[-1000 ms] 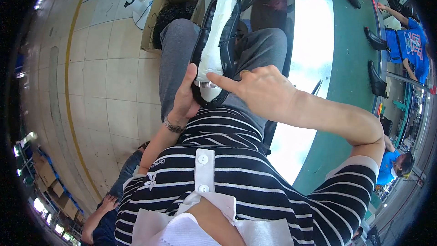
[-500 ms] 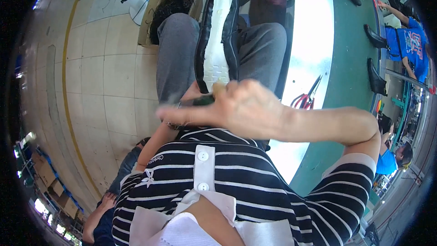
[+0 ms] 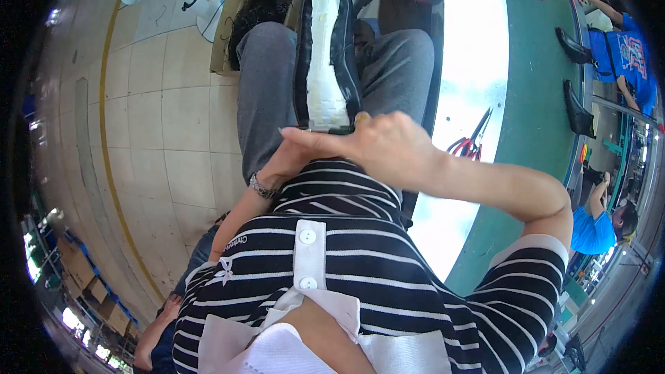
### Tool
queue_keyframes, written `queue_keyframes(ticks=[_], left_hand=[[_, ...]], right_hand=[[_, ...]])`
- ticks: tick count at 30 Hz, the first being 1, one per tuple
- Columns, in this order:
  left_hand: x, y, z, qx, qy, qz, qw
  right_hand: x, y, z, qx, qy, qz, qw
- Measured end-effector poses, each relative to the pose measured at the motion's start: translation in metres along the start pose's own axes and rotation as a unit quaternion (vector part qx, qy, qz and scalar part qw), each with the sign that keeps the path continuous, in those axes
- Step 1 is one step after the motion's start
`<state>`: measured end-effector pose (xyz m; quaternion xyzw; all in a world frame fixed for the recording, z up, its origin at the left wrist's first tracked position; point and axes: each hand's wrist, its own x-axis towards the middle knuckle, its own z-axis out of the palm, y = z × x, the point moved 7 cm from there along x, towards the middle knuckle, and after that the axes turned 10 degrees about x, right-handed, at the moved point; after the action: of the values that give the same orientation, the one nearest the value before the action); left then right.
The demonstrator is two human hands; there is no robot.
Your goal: Trim and finish the sole and heel area of a black boot using industrial tools.
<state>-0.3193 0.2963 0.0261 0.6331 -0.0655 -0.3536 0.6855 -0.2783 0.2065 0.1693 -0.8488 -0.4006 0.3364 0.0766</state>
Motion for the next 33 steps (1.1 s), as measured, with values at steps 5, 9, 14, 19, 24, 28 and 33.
queue_keyframes(ticks=[5,9,14,19,24,28,33], left_hand=[[-0.003,0.022,-0.002,-0.093,0.120,-0.068,0.986],[0.004,0.021,0.001,-0.145,0.044,-0.036,0.988],[0.014,0.020,-0.012,-0.149,0.009,0.000,0.989],[0.055,0.048,-0.050,-0.320,0.058,0.006,0.946],[0.078,0.065,-0.060,-0.219,0.048,-0.061,0.973],[0.080,0.075,-0.048,-0.194,0.048,-0.044,0.979],[0.059,0.096,-0.049,-0.038,0.064,0.105,0.992]], right_hand=[[-0.015,-0.029,-0.017,-0.055,0.128,-0.154,0.978],[0.016,0.021,-0.027,-0.012,0.074,-0.013,0.997],[0.024,0.016,-0.095,-0.004,0.183,-0.080,0.980],[0.058,0.069,-0.111,0.014,0.242,-0.088,0.966],[0.051,0.084,-0.105,-0.084,0.209,-0.005,0.974],[-0.005,0.108,-0.096,0.194,0.427,0.013,0.883],[-0.044,0.140,-0.042,0.441,0.444,0.095,0.774]])
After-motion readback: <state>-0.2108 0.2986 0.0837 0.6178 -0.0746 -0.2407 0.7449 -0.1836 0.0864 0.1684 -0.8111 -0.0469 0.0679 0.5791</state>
